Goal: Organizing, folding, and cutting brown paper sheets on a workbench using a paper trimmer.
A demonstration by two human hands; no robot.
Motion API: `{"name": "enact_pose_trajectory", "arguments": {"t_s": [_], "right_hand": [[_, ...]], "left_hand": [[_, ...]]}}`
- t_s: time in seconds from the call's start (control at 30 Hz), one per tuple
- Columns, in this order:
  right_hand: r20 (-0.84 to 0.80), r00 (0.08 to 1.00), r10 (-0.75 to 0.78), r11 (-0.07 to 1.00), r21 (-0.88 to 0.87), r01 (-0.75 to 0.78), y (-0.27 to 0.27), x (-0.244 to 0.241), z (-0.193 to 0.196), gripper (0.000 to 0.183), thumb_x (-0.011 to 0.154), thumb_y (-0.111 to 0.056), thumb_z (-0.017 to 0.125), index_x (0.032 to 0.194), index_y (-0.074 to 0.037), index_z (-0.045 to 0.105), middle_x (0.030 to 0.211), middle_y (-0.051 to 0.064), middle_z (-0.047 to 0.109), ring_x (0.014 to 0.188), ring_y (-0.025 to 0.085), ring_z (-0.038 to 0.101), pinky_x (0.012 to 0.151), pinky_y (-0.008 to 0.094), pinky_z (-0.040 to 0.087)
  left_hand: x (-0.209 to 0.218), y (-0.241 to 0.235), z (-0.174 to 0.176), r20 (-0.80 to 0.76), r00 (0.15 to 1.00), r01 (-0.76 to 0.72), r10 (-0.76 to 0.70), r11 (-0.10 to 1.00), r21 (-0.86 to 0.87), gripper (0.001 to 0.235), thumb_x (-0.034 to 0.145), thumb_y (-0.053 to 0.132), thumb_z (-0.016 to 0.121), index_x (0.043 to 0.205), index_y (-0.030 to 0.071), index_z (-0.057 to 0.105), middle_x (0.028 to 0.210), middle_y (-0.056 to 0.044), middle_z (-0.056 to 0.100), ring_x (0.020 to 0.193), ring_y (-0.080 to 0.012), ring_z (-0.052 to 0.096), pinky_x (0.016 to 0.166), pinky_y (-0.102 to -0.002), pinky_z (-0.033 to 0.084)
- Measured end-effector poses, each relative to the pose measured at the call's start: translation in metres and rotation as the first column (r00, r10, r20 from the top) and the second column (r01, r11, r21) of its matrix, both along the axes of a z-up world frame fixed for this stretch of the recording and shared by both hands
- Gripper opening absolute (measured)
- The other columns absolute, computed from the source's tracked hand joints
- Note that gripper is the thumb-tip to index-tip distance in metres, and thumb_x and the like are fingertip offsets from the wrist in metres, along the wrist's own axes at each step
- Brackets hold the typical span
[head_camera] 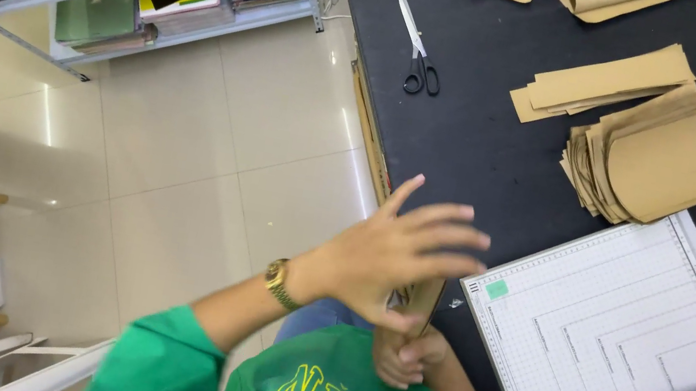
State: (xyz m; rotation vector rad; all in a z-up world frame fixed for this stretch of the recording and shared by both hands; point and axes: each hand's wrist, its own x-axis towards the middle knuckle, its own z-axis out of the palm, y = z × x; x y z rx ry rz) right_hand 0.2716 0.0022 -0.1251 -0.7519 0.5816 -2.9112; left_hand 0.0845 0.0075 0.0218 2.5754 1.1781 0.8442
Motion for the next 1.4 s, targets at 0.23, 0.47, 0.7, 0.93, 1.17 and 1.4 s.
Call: {"name": "enact_pose_trajectory", "arguments": {"t_s": [0.23, 0.47, 0.7, 0.93, 1.17, 1.4], "right_hand": [[0.384, 0.862, 0.332, 0.93, 0.019, -0.366, 0.016, 0.004, -0.049, 0.035, 0.102, -0.012, 0.061, 0.072, -0.01, 0.043, 0.051, 0.005, 0.042, 0.041, 0.018, 0.048, 0.054, 0.033, 0.047], [0.77, 0.614, -0.174, 0.93, 0.333, -0.153, 0.011, -0.01, -0.092, 0.011, 0.098, -0.005, 0.063, 0.088, 0.0, 0.06, 0.045, 0.001, 0.045, 0.037, 0.017, 0.055, 0.049, 0.037, 0.053], [0.331, 0.463, -0.822, 0.137, 0.905, -0.404, 0.06, -0.058, -0.007, 0.02, 0.072, -0.006, 0.069, 0.053, -0.001, 0.069, 0.038, 0.011, 0.055, 0.039, 0.025, 0.061, 0.047, 0.038, 0.052], [-0.128, 0.683, -0.719, -0.636, 0.518, -0.572, 0.054, -0.054, -0.038, 0.016, 0.079, -0.026, 0.061, 0.086, -0.015, 0.069, 0.067, 0.009, 0.07, 0.073, 0.034, 0.076, 0.068, 0.048, 0.062], [0.576, 0.486, -0.657, 0.406, 0.814, -0.416, 0.104, -0.029, -0.117, 0.055, 0.084, -0.01, 0.073, 0.137, -0.002, 0.061, 0.079, 0.012, 0.057, 0.072, 0.03, 0.056, 0.069, 0.045, 0.05], [0.209, 0.604, -0.769, -0.083, 0.904, -0.418, 0.109, -0.046, -0.061, 0.033, 0.071, -0.006, 0.073, 0.046, -0.006, 0.051, 0.036, 0.003, 0.036, 0.04, 0.018, 0.034, 0.042, 0.032, 0.033]], "left_hand": [[0.039, -0.003, -0.081, -0.764, 0.613, 0.264, -0.202, 0.964, -0.042, 0.027, 0.096, 0.035, 0.055, 0.112, 0.03, 0.077, 0.12, 0.007, 0.074, 0.141, -0.0258, 0.05, 0.126, -0.066, 0.014], [0.039, 0.006, -0.184, -0.814, 0.543, -0.124, -0.208, 0.938, -0.323, 0.02, 0.085, 0.024, 0.064, 0.069, 0.017, 0.073, 0.062, -0.002, 0.068, 0.061, -0.0276, 0.068, 0.066, -0.053, 0.054], [0.019, 0.027, -0.149, -0.716, 0.698, -0.593, -0.008, 0.554, -0.584, 0.009, 0.087, 0.011, 0.07, 0.092, 0.006, 0.076, 0.076, -0.003, 0.069, 0.069, -0.0191, 0.065, 0.063, -0.046, 0.058], [-0.004, 0.042, -0.263, -0.123, 0.989, -0.106, 0.081, -0.189, -0.976, 0.016, 0.073, 0.004, 0.063, 0.088, 0.002, 0.058, 0.063, -0.005, 0.05, 0.047, -0.0167, 0.048, 0.053, -0.035, 0.042], [0.006, 0.047, -0.227, -0.671, 0.741, -0.231, 0.02, 0.946, -0.226, 0.021, 0.09, 0.026, 0.059, 0.076, 0.02, 0.073, 0.069, 0.002, 0.072, 0.068, -0.0182, 0.074, 0.059, -0.041, 0.059], [0.013, 0.055, -0.196, -0.694, 0.718, -0.523, -0.056, 0.614, -0.591, 0.022, 0.093, 0.025, 0.054, 0.091, 0.018, 0.075, 0.084, -0.001, 0.075, 0.079, -0.0183, 0.071, 0.068, -0.045, 0.059]]}}
